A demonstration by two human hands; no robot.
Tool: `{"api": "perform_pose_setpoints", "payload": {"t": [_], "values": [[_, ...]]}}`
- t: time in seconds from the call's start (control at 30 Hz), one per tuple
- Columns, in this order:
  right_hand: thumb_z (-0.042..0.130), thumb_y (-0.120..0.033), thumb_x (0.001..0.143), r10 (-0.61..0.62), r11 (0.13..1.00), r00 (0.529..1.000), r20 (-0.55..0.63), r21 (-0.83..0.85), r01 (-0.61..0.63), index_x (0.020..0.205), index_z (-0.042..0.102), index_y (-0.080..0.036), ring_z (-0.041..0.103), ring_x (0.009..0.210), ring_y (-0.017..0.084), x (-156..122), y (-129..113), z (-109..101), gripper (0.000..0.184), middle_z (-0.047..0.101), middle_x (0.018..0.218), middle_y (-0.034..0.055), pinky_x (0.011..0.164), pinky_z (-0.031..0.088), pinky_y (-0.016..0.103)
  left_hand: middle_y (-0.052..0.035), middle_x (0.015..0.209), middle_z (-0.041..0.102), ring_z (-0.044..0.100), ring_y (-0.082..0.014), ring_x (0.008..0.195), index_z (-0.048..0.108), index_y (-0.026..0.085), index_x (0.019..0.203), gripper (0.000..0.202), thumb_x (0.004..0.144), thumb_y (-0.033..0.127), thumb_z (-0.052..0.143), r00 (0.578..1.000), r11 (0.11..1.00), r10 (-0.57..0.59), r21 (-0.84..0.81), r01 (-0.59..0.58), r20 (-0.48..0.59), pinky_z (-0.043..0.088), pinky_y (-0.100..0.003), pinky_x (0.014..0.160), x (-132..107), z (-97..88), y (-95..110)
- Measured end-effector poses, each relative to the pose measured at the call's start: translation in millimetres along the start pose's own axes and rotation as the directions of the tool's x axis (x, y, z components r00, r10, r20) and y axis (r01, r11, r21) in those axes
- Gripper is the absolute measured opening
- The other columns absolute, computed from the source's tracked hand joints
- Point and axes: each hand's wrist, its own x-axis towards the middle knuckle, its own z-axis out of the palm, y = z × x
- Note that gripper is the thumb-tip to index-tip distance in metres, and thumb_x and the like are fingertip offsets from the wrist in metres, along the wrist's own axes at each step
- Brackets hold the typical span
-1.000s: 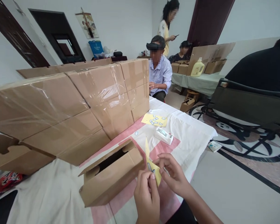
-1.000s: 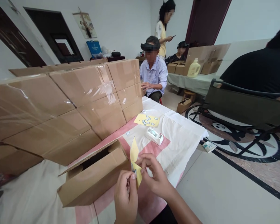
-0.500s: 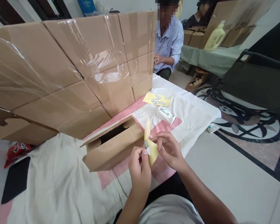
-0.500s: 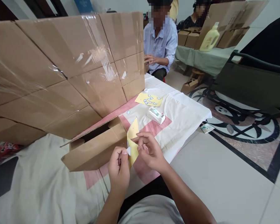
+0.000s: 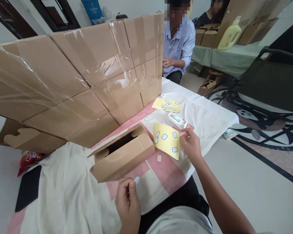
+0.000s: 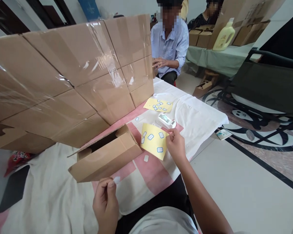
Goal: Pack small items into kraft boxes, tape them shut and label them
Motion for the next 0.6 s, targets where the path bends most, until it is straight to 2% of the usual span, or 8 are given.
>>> {"api": "perform_pose_setpoints", "payload": {"t": [0.1,0.2,0.3,0.37,0.43,0.5,0.57,0.6], "values": [[0.056,-0.021,0.079,0.031,0.997,0.996,-0.087,-0.063,-0.036,0.094,0.063,-0.021,0.042,0.054,0.013,7.5,6.9,-3.7,0.017,0.043,0.063,-0.0056,0.052,0.033,0.027,0.0013,0.075,0.054,0.052,-0.0139,0.069,0.057,0.022,0.078,0.025,0.099,0.036,0.053,1.0,0.997,-0.012,0.073,0.012,-0.002,0.045,-0.023,0.063,-8.2,-20.4,-21.6],[0.054,-0.022,0.081,0.01,0.986,0.998,-0.066,-0.168,-0.021,0.093,0.063,-0.022,0.045,0.055,0.015,9.0,7.3,-5.4,0.015,0.045,0.06,-0.0052,0.054,0.035,0.028,0.0013,0.076,0.055,0.052,-0.0137,0.07,0.057,0.021,0.078,0.027,0.098,0.038,0.053,0.999,0.991,-0.029,0.129,0.033,-0.032,0.045,-0.023,0.063,-13.9,-35.9,-37.2],[0.051,-0.022,0.082,-0.05,0.949,0.998,-0.048,-0.312,0.033,0.093,0.065,-0.022,0.051,0.059,0.017,4.9,8.9,-9.5,0.017,0.052,0.064,-0.0022,0.057,0.038,0.03,0.0017,0.078,0.054,0.051,-0.0132,0.07,0.057,0.021,0.08,0.026,0.098,0.039,0.053,0.996,0.988,-0.069,0.137,0.075,-0.051,0.044,-0.022,0.064,-17.7,-43.3,-44.3],[0.05,-0.021,0.083,-0.091,0.923,0.994,-0.056,-0.38,0.063,0.094,0.067,-0.021,0.056,0.063,0.019,-0.7,12.3,-14.8,0.02,0.059,0.073,0.0018,0.06,0.042,0.032,0.0019,0.078,0.054,0.05,-0.0129,0.07,0.057,0.021,0.081,0.024,0.098,0.039,0.053,0.994,0.986,-0.089,0.135,0.097,-0.06,0.043,-0.022,0.064,-18.8,-43.4,-45.2],[0.051,-0.023,0.086,-0.175,0.885,0.983,-0.062,-0.448,0.13,0.1,0.068,-0.02,0.063,0.076,0.023,-7.3,16.2,-19.8,0.023,0.065,0.093,0.0091,0.068,0.049,0.037,0.0022,0.078,0.054,0.05,-0.0127,0.07,0.057,0.021,0.082,0.023,0.098,0.037,0.053,0.994,0.987,-0.09,0.131,0.098,-0.063,0.043,-0.022,0.064,-18.6,-40.4,-45.1],[0.053,-0.029,0.09,-0.32,0.8,0.947,0.01,-0.533,0.276,0.112,0.069,-0.019,0.065,0.103,0.031,-13.5,18.9,-20.6,0.029,0.063,0.12,0.0171,0.084,0.052,0.045,0.0022,0.078,0.054,0.05,-0.0126,0.07,0.057,0.021,0.081,0.022,0.098,0.035,0.054,0.996,0.991,-0.07,0.114,0.076,-0.052,0.043,-0.022,0.064,-17.5,-35.5,-45.4],[0.053,-0.034,0.094,-0.429,0.67,0.876,0.219,-0.574,0.471,0.127,0.065,-0.02,0.053,0.131,0.037,-18.2,19.1,-14.7,0.038,0.054,0.143,0.0181,0.103,0.045,0.055,0.0021,0.077,0.055,0.051,-0.0127,0.071,0.057,0.021,0.08,0.021,0.098,0.033,0.054,0.999,0.994,-0.044,0.101,0.046,-0.019,0.043,-0.022,0.064,-16.2,-30.0,-46.7],[0.051,-0.035,0.097,-0.443,0.607,0.822,0.358,-0.556,0.568,0.135,0.062,-0.022,0.046,0.14,0.038,-19.9,18.3,-9.2,0.042,0.051,0.15,0.0161,0.11,0.039,0.058,0.002,0.077,0.055,0.052,-0.0128,0.071,0.058,0.021,0.08,0.021,0.097,0.032,0.055,0.999,0.994,-0.035,0.101,0.035,0.002,0.043,-0.022,0.064,-15.7,-27.3,-47.5]]}}
